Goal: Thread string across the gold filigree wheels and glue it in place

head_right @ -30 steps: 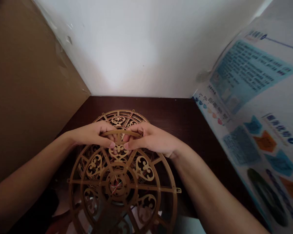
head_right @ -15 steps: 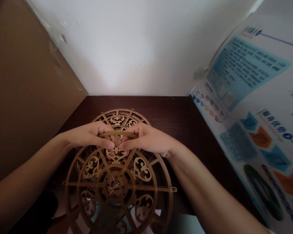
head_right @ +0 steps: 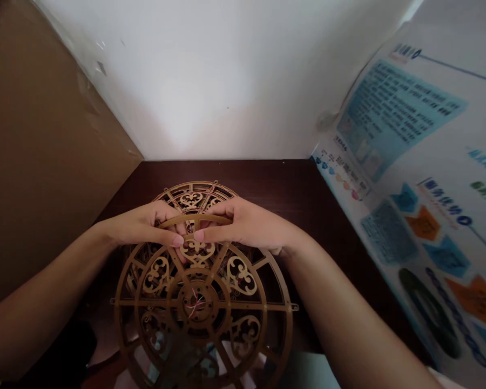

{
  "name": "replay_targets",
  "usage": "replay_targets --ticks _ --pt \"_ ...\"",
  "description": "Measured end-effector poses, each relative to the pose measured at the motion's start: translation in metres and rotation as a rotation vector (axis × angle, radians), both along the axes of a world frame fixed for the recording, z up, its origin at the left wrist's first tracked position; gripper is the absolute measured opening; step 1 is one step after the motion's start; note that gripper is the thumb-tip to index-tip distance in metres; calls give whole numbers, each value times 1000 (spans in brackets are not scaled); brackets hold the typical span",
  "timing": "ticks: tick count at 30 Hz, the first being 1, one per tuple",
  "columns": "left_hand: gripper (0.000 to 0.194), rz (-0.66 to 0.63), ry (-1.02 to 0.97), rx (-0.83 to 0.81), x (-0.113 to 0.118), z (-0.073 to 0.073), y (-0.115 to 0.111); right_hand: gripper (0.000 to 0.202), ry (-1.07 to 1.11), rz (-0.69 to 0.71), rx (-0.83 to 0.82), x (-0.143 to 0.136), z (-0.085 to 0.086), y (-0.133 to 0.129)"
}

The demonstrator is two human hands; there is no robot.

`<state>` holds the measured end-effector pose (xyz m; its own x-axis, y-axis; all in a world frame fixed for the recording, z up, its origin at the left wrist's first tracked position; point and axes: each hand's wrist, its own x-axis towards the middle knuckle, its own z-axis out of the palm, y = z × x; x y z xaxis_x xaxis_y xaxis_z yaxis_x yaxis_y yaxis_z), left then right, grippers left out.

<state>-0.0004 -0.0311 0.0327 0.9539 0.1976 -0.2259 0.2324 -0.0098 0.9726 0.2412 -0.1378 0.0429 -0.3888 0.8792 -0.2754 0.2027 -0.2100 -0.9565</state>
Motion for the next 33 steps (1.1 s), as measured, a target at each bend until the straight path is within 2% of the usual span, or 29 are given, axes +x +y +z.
replay_targets --ticks 5,10,15,19,23,28,30,33 --pt "16 -26 -16 83 2 1 -3 33 -25 -52 53 0 -1 0" --pt "17 -54 -14 64 6 -1 -7 30 -72 8 121 3 -2 0" --pt "21 -149 -45 166 8 -4 -5 28 -7 35 78 0 2 -1" --pt "32 -133 4 139 8 -3 -5 23 52 -4 39 -5 0 0" --pt "55 -15 30 15 9 0 -8 30 59 -36 46 -5 -5 2" --pt "46 175 22 -146 0 1 -1 42 128 -152 42 1 -1 1" --pt "45 318 26 -221 -7 2 6 45 260 -229 -38 5 3 0" --pt "40 526 33 -225 -12 3 16 47 470 -297 -158 9 6 1"
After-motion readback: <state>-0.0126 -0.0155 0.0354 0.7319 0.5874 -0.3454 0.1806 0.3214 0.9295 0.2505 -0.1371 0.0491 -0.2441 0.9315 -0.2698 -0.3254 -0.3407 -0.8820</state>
